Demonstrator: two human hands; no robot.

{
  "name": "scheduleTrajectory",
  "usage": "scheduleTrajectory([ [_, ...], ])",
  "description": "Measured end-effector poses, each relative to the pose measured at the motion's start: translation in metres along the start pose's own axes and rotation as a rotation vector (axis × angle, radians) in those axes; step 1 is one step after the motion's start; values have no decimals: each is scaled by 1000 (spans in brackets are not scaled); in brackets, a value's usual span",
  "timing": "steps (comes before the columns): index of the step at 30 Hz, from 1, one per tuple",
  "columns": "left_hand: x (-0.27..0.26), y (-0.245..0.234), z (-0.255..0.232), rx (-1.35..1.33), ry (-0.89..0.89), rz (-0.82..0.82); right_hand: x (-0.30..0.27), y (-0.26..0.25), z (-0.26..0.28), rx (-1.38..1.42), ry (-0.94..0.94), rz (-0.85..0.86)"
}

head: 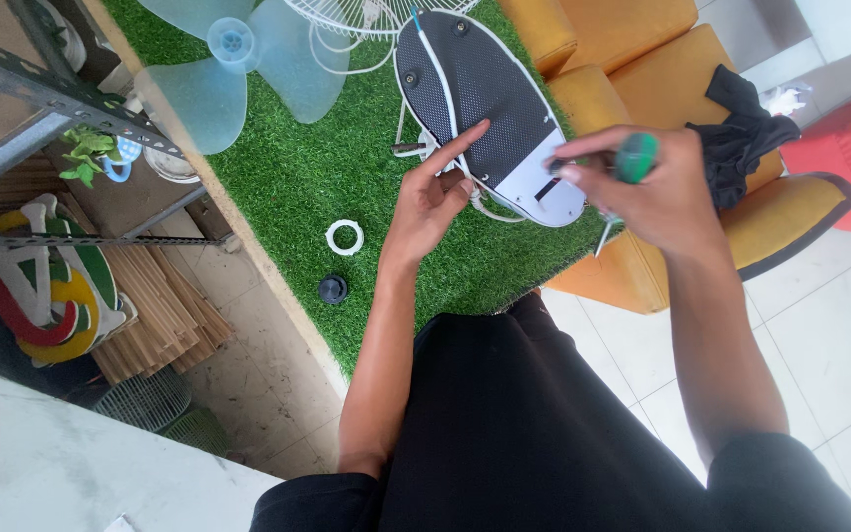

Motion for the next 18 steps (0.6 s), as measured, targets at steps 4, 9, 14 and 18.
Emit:
scheduleTrajectory([
  [4,-2,-2,0,-16,-5,-14,-33,-25,-45,185,63,-167],
  [9,-7,-3,3,44,42,-21,-68,-34,-145,620,227,-415],
  [14,-10,-9,3,109,69,-16,-80,-1,-236,752,467,-493],
  [18,-11,-12,4,157,46,-49,-76,18,-257,801,539,-569],
])
Point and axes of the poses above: each hand's wrist, its own x-axis towards the middle knuckle, its own y-axis out of the palm, z = x × y, the point moved 6 cm from there along x, towards the middle knuckle, and after that the axes turned 8 degrees about z, right-handed, at the moved point
